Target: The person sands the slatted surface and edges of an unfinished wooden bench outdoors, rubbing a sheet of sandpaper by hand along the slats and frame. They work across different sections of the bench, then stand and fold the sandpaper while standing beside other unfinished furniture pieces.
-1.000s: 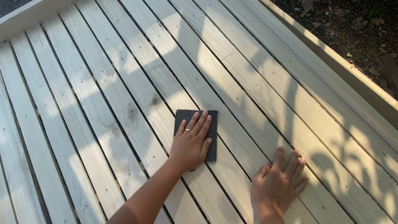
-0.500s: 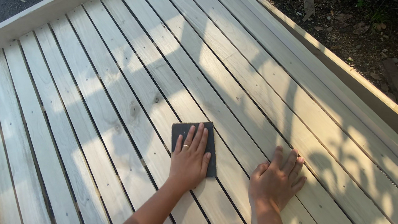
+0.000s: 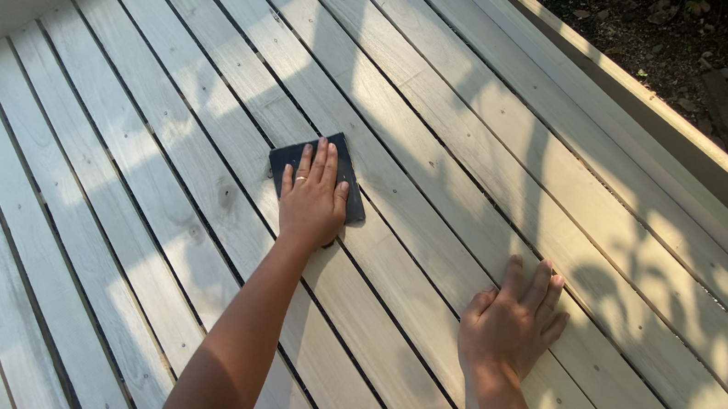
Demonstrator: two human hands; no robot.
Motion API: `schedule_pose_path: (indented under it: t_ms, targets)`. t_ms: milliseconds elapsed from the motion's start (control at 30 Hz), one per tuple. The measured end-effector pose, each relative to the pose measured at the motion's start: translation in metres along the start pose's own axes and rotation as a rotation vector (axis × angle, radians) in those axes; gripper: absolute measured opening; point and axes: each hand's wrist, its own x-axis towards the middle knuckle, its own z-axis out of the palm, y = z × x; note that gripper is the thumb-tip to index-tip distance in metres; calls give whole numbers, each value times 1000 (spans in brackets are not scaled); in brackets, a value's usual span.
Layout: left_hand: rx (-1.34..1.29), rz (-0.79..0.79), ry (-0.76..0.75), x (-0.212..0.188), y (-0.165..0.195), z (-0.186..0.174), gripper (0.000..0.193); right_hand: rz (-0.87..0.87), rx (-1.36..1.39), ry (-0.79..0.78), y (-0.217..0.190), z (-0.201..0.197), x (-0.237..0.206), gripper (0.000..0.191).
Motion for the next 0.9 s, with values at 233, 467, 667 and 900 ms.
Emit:
schedule_pose_path:
  t_ms: [233, 467, 667, 900]
  targets:
    - [34, -109, -7, 49, -6, -2, 69, 5, 28, 3, -1, -3, -2, 62]
    - [-106, 374, -136, -198, 106, 14, 70, 11, 77, -6, 2, -7, -4, 62]
    - [-122, 305, -150, -214, 73, 20, 68, -7, 70, -2, 4, -2, -4, 61]
    - [8, -131, -47, 7, -44, -8, 67, 21, 21, -45, -1, -4, 1, 64]
